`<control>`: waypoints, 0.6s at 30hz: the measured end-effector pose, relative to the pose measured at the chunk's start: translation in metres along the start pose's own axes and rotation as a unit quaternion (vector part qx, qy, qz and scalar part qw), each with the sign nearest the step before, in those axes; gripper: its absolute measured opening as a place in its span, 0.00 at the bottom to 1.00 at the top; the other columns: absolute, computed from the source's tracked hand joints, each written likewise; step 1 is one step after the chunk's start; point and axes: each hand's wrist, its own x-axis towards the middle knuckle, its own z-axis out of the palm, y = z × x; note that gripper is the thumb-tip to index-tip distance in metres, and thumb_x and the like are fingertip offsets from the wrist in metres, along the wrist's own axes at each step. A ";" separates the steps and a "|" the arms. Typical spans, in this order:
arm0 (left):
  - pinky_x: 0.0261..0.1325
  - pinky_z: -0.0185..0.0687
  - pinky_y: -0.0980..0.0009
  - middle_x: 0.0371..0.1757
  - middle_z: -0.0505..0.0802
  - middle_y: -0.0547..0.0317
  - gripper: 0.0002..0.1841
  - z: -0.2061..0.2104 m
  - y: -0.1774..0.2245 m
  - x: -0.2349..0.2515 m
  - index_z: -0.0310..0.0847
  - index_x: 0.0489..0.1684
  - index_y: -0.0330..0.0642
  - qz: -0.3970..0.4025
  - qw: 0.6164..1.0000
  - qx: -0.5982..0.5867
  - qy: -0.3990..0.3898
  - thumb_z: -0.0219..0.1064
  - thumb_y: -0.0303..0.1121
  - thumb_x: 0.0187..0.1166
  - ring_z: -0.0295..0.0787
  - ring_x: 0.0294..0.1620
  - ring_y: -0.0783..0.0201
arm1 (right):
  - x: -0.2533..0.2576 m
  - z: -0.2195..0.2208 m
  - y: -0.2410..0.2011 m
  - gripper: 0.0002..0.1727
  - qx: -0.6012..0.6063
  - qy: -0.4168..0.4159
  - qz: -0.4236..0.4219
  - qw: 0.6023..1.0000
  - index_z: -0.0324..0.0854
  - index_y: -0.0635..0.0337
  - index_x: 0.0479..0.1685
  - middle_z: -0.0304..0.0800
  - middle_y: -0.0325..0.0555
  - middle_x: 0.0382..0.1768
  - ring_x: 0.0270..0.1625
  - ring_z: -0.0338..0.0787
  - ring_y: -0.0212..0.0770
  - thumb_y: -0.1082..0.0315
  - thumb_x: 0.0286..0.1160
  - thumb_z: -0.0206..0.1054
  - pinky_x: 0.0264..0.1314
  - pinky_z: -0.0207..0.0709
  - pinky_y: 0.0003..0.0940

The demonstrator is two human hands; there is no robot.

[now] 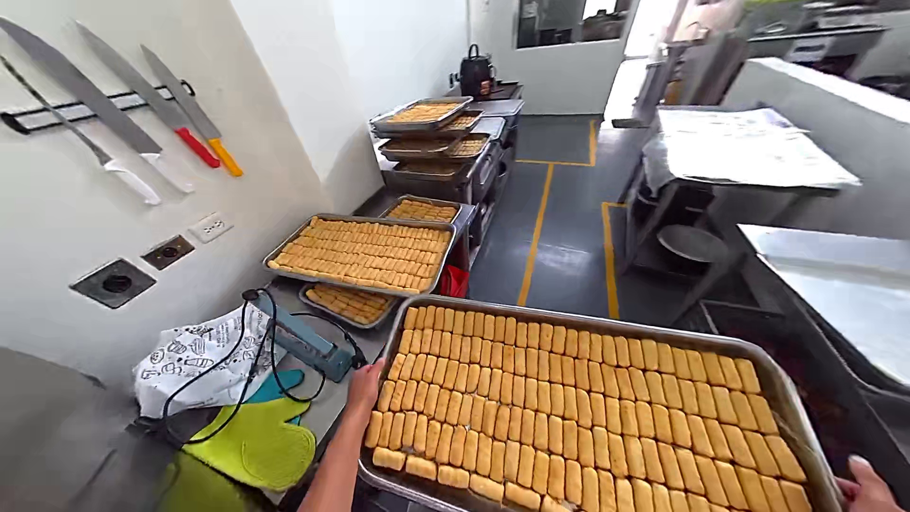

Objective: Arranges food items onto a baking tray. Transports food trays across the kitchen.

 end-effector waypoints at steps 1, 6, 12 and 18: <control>0.68 0.77 0.41 0.56 0.91 0.33 0.27 -0.007 0.008 0.015 0.87 0.54 0.28 -0.010 1.000 -0.010 0.014 0.57 0.50 0.90 0.87 0.61 0.42 | 0.012 0.036 -0.030 0.33 -0.021 -0.022 -0.006 1.000 0.82 0.60 0.37 0.83 0.34 0.24 0.26 0.82 0.26 0.38 0.89 0.49 0.37 0.81 0.32; 0.63 0.79 0.43 0.52 0.90 0.35 0.25 -0.041 0.035 0.092 0.86 0.53 0.28 -0.046 0.990 -0.085 0.098 0.58 0.48 0.90 0.87 0.56 0.46 | 0.087 0.228 -0.123 0.38 -0.085 -0.110 -0.045 0.989 0.85 0.61 0.41 0.86 0.41 0.30 0.31 0.83 0.34 0.31 0.83 0.51 0.40 0.80 0.43; 0.57 0.81 0.48 0.48 0.91 0.39 0.22 -0.076 0.050 0.154 0.86 0.48 0.28 -0.083 0.962 -0.175 0.195 0.58 0.43 0.91 0.87 0.50 0.51 | 0.102 0.457 -0.252 0.38 -0.139 -0.206 -0.113 0.962 0.85 0.67 0.43 0.86 0.52 0.36 0.37 0.82 0.44 0.35 0.87 0.51 0.44 0.76 0.53; 0.57 0.81 0.46 0.49 0.90 0.36 0.22 -0.083 0.049 0.186 0.84 0.53 0.26 -0.159 0.911 -0.209 0.318 0.59 0.43 0.89 0.87 0.50 0.50 | 0.082 0.694 -0.353 0.35 -0.170 -0.337 -0.146 0.914 0.82 0.70 0.46 0.83 0.57 0.39 0.40 0.80 0.47 0.39 0.88 0.54 0.47 0.74 0.54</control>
